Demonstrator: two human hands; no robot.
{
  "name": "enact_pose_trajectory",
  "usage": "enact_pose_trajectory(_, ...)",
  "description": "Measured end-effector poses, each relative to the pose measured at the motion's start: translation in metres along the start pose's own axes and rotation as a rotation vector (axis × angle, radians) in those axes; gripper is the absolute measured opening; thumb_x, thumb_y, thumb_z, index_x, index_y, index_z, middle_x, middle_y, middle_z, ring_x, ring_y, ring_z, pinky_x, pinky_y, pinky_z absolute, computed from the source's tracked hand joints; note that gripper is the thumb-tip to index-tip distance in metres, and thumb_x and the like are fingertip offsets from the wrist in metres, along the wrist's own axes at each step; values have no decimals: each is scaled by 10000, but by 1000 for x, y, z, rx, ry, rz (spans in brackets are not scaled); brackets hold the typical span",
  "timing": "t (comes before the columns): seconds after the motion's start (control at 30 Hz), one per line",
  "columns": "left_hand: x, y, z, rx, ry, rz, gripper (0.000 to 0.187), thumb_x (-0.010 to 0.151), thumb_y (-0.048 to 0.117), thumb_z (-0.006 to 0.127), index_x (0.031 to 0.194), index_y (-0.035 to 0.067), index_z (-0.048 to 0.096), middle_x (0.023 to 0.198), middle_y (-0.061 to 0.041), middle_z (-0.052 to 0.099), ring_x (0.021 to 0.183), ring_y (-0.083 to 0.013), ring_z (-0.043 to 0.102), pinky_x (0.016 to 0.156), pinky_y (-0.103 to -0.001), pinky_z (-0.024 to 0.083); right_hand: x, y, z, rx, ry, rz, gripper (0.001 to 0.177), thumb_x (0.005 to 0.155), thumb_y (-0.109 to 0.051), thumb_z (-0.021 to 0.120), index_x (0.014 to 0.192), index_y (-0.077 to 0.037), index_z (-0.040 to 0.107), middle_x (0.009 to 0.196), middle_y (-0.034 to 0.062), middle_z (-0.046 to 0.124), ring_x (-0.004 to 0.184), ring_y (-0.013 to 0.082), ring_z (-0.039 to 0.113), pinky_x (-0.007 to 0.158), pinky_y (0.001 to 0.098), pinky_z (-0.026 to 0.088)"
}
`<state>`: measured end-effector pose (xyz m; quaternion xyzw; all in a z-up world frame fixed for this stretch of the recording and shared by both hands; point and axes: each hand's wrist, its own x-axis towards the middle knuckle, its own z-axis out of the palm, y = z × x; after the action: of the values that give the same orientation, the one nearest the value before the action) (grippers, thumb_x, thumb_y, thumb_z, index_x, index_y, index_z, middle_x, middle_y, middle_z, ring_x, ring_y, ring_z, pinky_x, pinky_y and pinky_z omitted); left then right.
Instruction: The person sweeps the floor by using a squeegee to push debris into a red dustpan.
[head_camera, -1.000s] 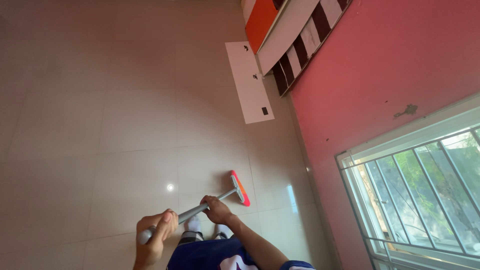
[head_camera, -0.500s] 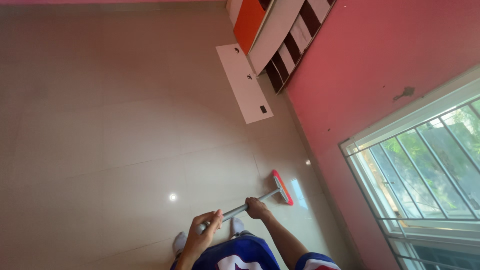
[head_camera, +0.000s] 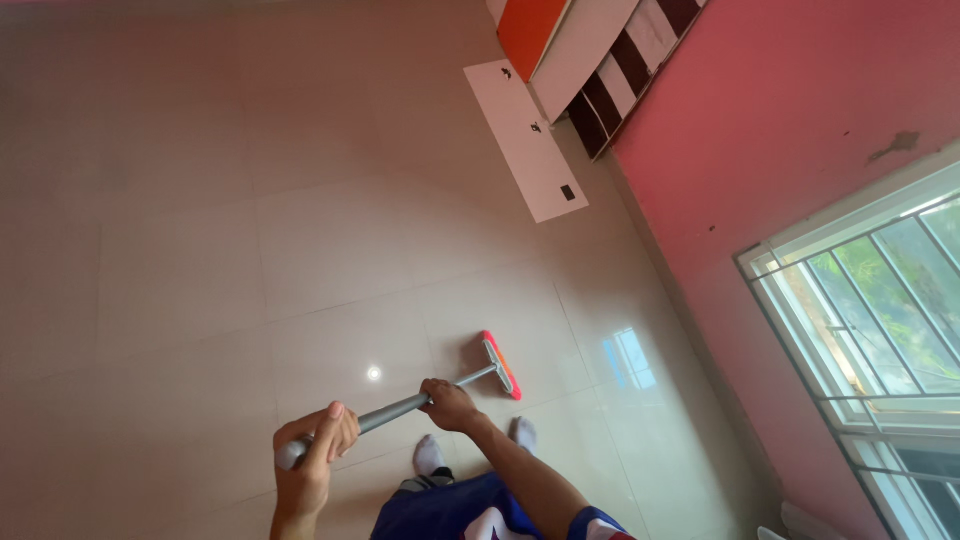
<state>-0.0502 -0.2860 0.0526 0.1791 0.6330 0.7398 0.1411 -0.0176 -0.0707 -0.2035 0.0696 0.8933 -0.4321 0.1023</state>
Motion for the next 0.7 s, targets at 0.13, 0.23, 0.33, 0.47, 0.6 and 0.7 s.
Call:
enact_pose_trajectory(0.13,-8,2,-13,23,-24,10,513,1055,173,514,560,83,412,534,-41,445,563,-161,490,725,-364,540,-11,8,-5,-87,28,76,182,878,-215,727,988,-97,643,1018,118,699,1043,341,660,905,473,511)
enact_pose_trajectory(0.23,-9,-28,2,-22,-49,-8,510,1061,228,532,577,81,469,562,-40,498,578,-163,526,723,-362,550,-22,37,-18,-139,96,98,164,868,-202,713,976,-101,641,1022,113,699,1062,350,649,895,480,513)
enact_pose_trajectory(0.33,-13,-60,34,183,-157,-320,415,995,294,553,659,74,656,568,-25,556,511,-146,495,559,-331,489,-37,69,-34,-231,114,173,137,878,-178,661,999,-118,636,1062,98,699,1122,332,633,921,488,505)
enact_pose_trajectory(0.47,-27,-72,57,143,-269,-565,395,1000,328,594,690,89,649,600,13,525,524,-77,504,532,-260,478,-57,87,-36,-214,65,358,168,879,-130,626,1039,-162,668,1153,67,659,1228,294,562,954,515,472)
enact_pose_trajectory(0.6,-28,-65,29,100,-160,-238,459,1042,281,577,634,72,581,569,13,477,511,-91,376,496,-287,336,-44,59,-8,-144,154,190,206,856,-69,605,1021,-153,696,1111,81,689,1223,324,571,986,481,494)
enact_pose_trajectory(0.7,-32,-41,7,80,-64,-97,529,1063,231,565,572,76,447,538,9,401,511,-102,318,494,-313,277,-23,13,17,-67,112,42,174,870,-91,642,1030,-140,690,1103,99,692,1174,336,601,981,478,500)
